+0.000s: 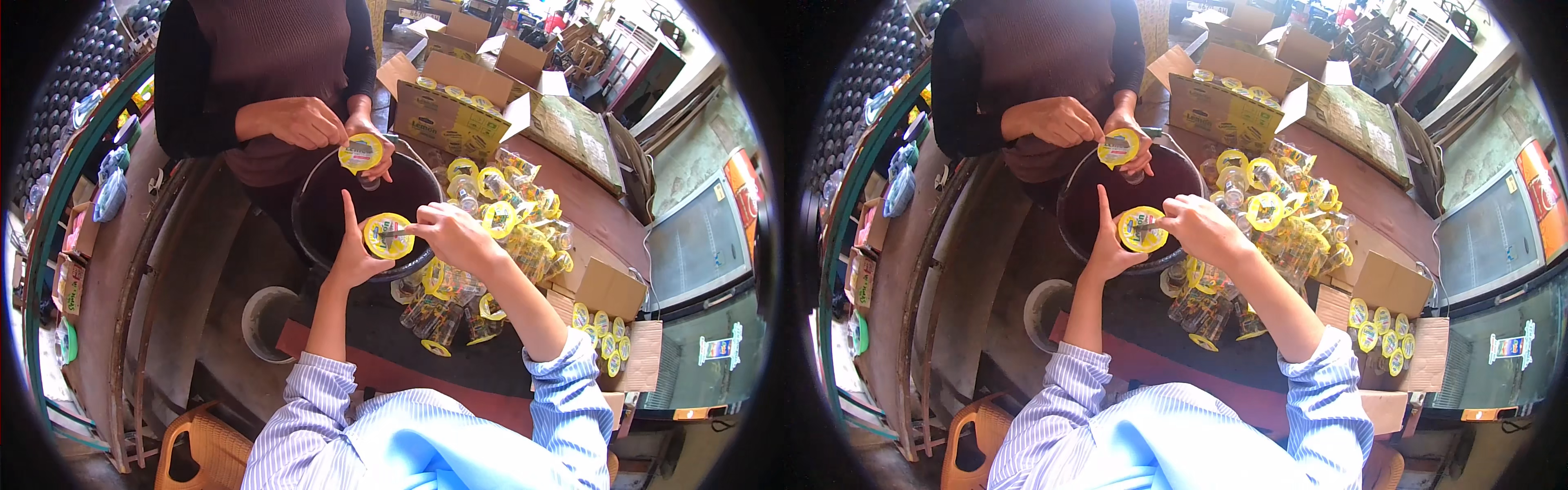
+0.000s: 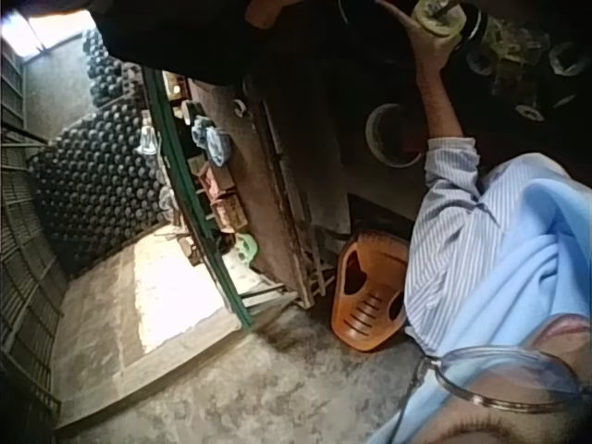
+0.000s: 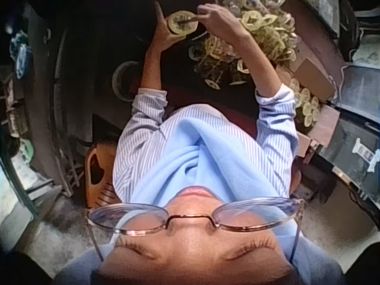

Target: The person applies yellow circular stickers to the lids of small glass jars. They pick up a jar, use a small metal tool to smooth the sticker onto the lid, and then place the jar into a cardboard box. The process is repeated for multiple jars.

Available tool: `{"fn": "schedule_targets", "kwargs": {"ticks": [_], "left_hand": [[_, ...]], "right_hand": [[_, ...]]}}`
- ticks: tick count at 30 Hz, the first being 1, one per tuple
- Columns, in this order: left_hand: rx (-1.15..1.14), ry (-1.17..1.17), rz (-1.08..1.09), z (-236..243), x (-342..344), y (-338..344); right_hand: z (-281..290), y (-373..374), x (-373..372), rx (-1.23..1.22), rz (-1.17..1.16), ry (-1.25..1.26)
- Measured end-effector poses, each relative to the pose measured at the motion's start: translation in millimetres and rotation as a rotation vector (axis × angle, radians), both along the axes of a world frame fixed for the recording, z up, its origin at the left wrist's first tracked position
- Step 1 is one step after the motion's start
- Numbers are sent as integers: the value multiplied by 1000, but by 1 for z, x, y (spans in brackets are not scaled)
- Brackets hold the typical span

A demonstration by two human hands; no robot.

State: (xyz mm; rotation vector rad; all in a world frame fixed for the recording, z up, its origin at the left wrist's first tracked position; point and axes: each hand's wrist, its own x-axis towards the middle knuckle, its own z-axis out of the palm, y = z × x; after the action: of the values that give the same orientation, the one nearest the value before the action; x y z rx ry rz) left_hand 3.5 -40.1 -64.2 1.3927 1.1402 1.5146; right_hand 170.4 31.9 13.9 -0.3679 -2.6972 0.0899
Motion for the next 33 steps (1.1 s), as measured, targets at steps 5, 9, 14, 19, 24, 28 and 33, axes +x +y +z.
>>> {"fn": "schedule_targets", "kwargs": {"ticks": [5, 9, 14, 19, 24, 28, 33], "left_hand": [[-8, 32, 5, 1, 1, 1], [7, -19, 15, -1, 0, 1], [16, 14, 7, -1, 0, 2], [4, 69, 47, -3, -1, 2], [2, 69, 47, -3, 1, 4], [-4, 104, 50, 3, 1, 6], [-7, 221, 63, 14, -10, 16]], "right_hand": [[-3, 1, -5, 5, -16, -87], [-5, 0, -6, 18, 8, -136], [1, 4, 9, -21, -15, -143], [11, 4, 20, -54, -49, -117], [25, 4, 48, -96, -84, -31], [26, -4, 86, -73, -168, 168], [6, -53, 146, -295, -532, 518]]}}
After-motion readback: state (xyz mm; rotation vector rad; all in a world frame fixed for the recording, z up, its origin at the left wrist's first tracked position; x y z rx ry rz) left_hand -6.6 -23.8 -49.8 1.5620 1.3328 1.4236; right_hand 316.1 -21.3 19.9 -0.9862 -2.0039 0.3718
